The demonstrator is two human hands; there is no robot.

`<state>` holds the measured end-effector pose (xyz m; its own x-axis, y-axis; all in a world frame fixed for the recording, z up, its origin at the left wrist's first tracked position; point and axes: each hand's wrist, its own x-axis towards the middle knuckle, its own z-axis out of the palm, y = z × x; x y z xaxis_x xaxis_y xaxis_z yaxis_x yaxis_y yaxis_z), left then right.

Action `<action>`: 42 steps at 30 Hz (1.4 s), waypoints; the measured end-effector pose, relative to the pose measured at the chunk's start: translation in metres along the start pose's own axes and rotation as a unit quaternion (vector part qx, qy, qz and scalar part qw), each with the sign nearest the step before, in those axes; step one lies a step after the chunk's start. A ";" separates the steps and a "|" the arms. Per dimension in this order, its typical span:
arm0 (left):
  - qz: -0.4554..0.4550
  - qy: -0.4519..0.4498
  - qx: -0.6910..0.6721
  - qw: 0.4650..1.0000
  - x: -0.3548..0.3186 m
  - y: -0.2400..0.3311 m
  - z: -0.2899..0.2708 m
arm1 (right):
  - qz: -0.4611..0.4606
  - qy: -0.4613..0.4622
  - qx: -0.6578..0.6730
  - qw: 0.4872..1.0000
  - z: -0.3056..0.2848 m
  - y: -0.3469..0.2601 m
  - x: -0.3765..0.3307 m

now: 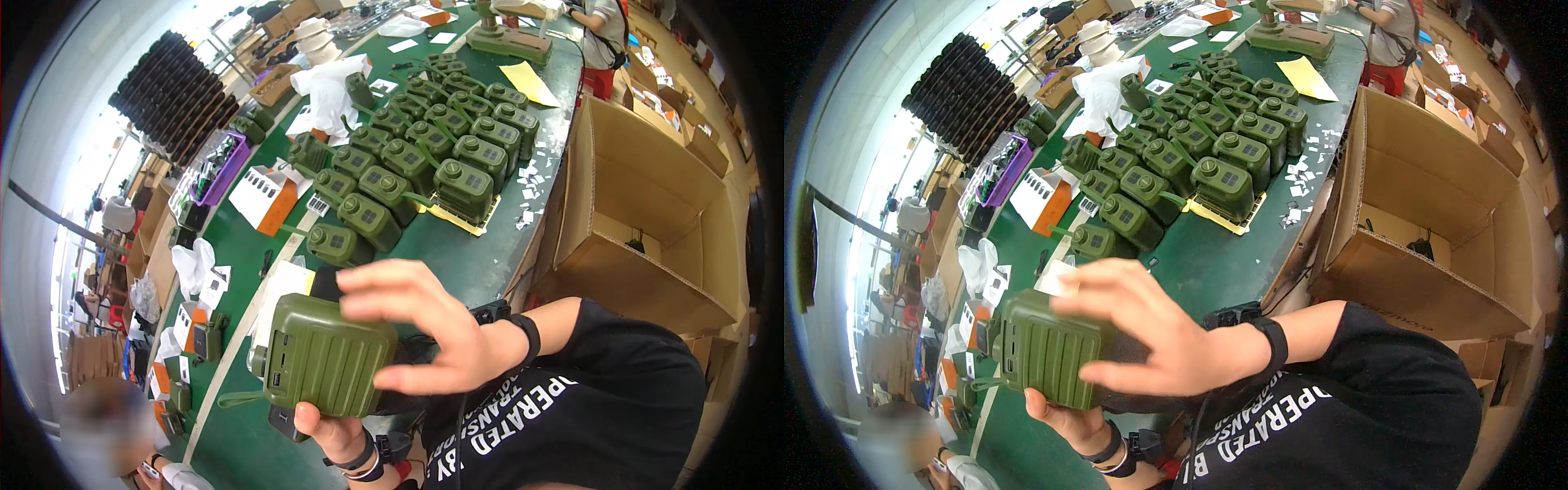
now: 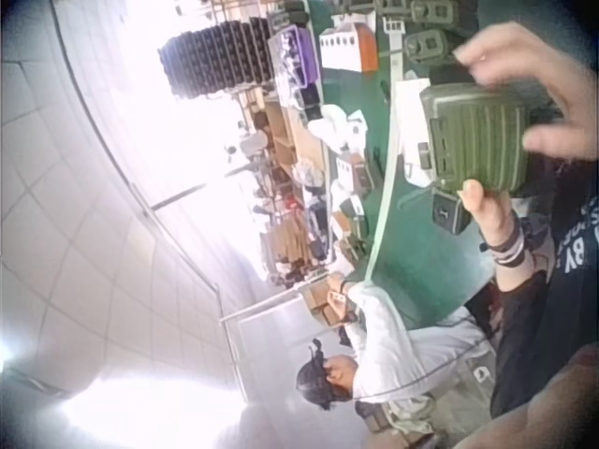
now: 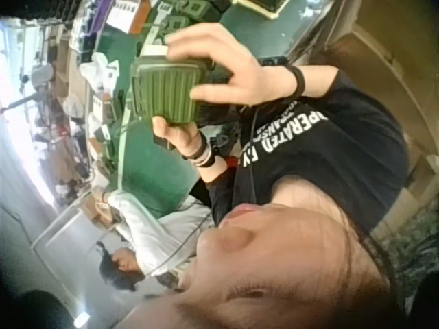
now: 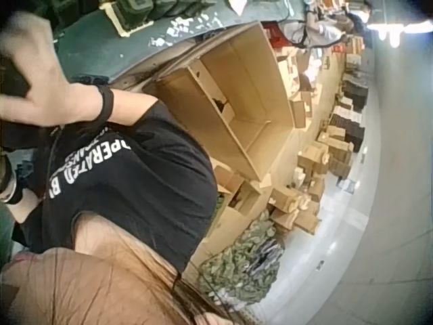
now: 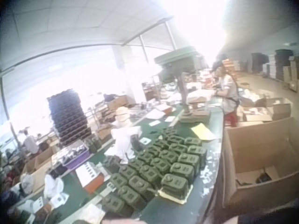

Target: Inspect and organize green plastic housings for electronics on a production line.

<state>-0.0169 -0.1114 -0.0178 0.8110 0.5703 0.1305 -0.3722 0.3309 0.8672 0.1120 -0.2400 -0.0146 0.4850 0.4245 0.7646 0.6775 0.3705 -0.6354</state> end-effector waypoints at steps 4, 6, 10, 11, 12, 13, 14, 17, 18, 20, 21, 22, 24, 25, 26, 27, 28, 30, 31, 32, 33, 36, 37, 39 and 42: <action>0.010 0.027 0.099 0.995 0.004 0.008 -0.001 | 0.164 -0.079 0.186 0.966 -0.002 0.010 0.007; -0.008 -0.020 0.212 0.977 0.021 0.018 -0.014 | 0.178 -0.076 0.163 0.967 -0.004 0.014 0.004; -0.029 0.011 0.403 0.915 0.089 0.027 -0.064 | 0.199 -0.047 0.122 0.971 -0.019 0.024 -0.011; -0.014 0.057 0.423 0.904 0.120 0.028 -0.080 | 0.195 -0.032 0.097 0.975 -0.024 0.027 -0.015; 0.001 0.101 0.427 0.899 0.149 0.028 -0.096 | 0.199 -0.029 0.081 0.976 -0.029 0.029 -0.019; -0.007 0.163 0.445 0.881 0.178 0.028 -0.113 | 0.186 -0.035 0.092 0.978 -0.034 0.031 -0.023; -0.010 0.178 0.455 0.873 0.204 0.024 -0.130 | 0.195 -0.050 0.068 0.977 -0.038 0.032 -0.026; -0.012 0.250 0.525 0.813 0.261 -0.004 -0.179 | 0.218 -0.095 0.037 0.971 -0.044 0.031 -0.031; 0.005 0.265 0.545 0.795 0.280 -0.014 -0.193 | 0.230 -0.110 0.030 0.966 -0.046 0.030 -0.032; 0.029 0.252 0.567 0.784 0.299 -0.037 -0.217 | 0.236 -0.125 0.026 0.963 -0.049 0.030 -0.033; -0.005 0.223 0.574 0.788 0.304 -0.042 -0.225 | 0.250 -0.123 0.010 0.960 -0.052 0.030 -0.033; 0.034 0.193 0.565 0.801 0.308 -0.043 -0.230 | 0.257 -0.118 -0.002 0.959 -0.054 0.031 -0.035; -0.017 0.170 0.601 0.781 0.300 -0.032 -0.230 | 0.278 -0.115 -0.001 0.954 -0.058 0.033 -0.038; -0.077 0.166 0.643 0.743 0.292 -0.019 -0.224 | 0.292 -0.102 -0.002 0.951 -0.060 0.033 -0.039; -0.097 0.084 0.609 0.783 0.279 0.002 -0.217 | 0.306 -0.088 0.001 0.948 -0.062 0.034 -0.041; -0.087 0.069 0.645 0.756 0.258 0.020 -0.208 | 0.309 -0.098 0.006 0.946 -0.064 0.034 -0.042; -0.061 0.038 0.666 0.743 0.226 0.039 -0.201 | 0.327 -0.086 0.010 0.941 -0.066 0.033 -0.043; -0.064 -0.106 0.673 0.729 0.154 0.071 -0.190 | 0.351 -0.075 0.003 0.933 -0.068 0.033 -0.045; -0.046 -0.205 0.679 0.703 0.118 0.083 -0.188 | 0.372 -0.064 0.028 0.926 -0.068 0.034 -0.046; -0.095 -0.229 0.639 0.729 0.081 0.089 -0.186 | 0.364 -0.083 -0.011 0.928 -0.070 0.035 -0.046; -0.082 -0.237 0.678 0.691 0.051 0.086 -0.186 | 0.379 -0.068 -0.021 0.923 -0.071 0.035 -0.048; -0.127 -0.144 0.742 0.642 -0.019 0.061 -0.186 | 0.374 -0.107 0.026 0.921 -0.070 0.062 -0.048; -0.087 -0.078 0.732 0.671 -0.028 0.049 -0.187 | 0.357 -0.142 0.033 0.922 -0.068 0.077 -0.045; -0.030 0.064 0.688 0.722 -0.036 0.028 -0.187 | 0.314 -0.229 -0.033 0.921 -0.066 0.101 -0.034; 0.048 0.222 0.675 0.702 -0.047 0.022 -0.174 | 0.248 -0.269 0.014 0.931 -0.046 0.100 -0.011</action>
<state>-0.1414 0.0000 -0.0883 0.4786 0.8187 0.3172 0.5953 -0.5681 0.5682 0.2002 -0.2457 -0.0815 0.3821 0.8983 0.2168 0.4264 0.0367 -0.9038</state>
